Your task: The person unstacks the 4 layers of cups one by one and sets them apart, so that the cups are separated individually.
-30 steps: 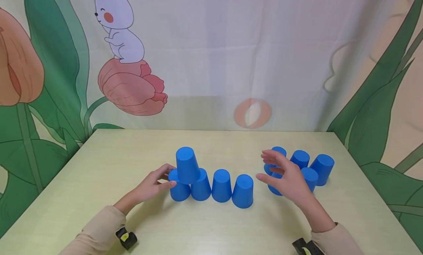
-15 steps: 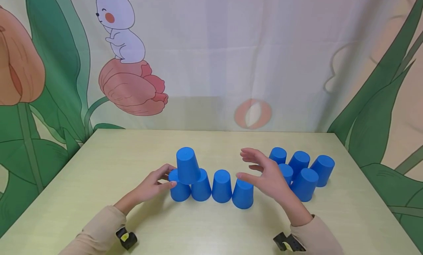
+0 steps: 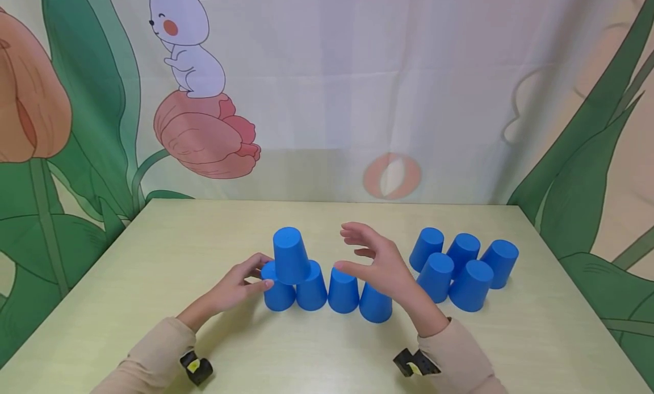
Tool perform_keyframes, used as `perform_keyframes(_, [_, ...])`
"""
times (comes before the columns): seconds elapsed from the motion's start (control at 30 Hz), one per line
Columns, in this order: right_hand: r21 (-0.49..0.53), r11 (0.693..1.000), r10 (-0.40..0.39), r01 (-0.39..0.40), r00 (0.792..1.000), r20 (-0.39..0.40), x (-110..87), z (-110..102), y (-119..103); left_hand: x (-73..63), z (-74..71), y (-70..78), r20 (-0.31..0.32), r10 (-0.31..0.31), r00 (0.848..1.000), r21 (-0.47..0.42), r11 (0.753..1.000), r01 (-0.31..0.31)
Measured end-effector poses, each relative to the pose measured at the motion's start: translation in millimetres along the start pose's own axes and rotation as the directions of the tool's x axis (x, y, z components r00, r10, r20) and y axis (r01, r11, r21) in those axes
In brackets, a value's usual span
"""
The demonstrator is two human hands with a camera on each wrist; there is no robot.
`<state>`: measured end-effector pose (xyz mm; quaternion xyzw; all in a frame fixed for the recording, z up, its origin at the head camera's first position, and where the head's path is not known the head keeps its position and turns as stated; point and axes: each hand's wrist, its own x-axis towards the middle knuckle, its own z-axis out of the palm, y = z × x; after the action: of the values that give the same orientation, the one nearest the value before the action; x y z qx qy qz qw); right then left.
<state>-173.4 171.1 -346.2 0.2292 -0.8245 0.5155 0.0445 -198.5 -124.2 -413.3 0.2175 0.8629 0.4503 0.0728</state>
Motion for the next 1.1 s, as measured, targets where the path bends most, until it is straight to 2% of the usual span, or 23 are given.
perform_keyframes(0.2, [0.036, 0.999, -0.029, 0.027, 0.999, 0.035, 7.2, 14, 0, -0.3, 1.8, -3.1, -0.002, -0.01, 1.0, -0.004, 1.0, 0.01])
perform_keyframes(0.37, [0.071, 0.997, -0.026, 0.022, 0.998, 0.06, 15.2, 26, -1, -1.4, 1.2, -1.7, -0.004, -0.009, 1.0, -0.009, 1.0, 0.009])
perform_keyframes(0.5, [0.06, 0.998, -0.019, 0.015, 0.998, 0.061, 22.3, 36, -1, -1.5, 0.0, -0.9, -0.005, -0.006, 1.0, -0.011, 1.0, 0.006])
perform_keyframes(0.9, [0.079, 0.996, 0.023, -0.029, 0.996, 0.081, 37.1, 65, -1, 0.6, -0.7, -3.6, -0.001, -0.021, 1.0, -0.02, 1.0, 0.021])
perform_keyframes(1.1, [0.087, 0.993, 0.07, -0.076, 0.995, 0.071, 42.3, 74, 4, -0.2, -1.0, -3.4, 0.0, -0.015, 1.0, -0.023, 1.0, 0.015])
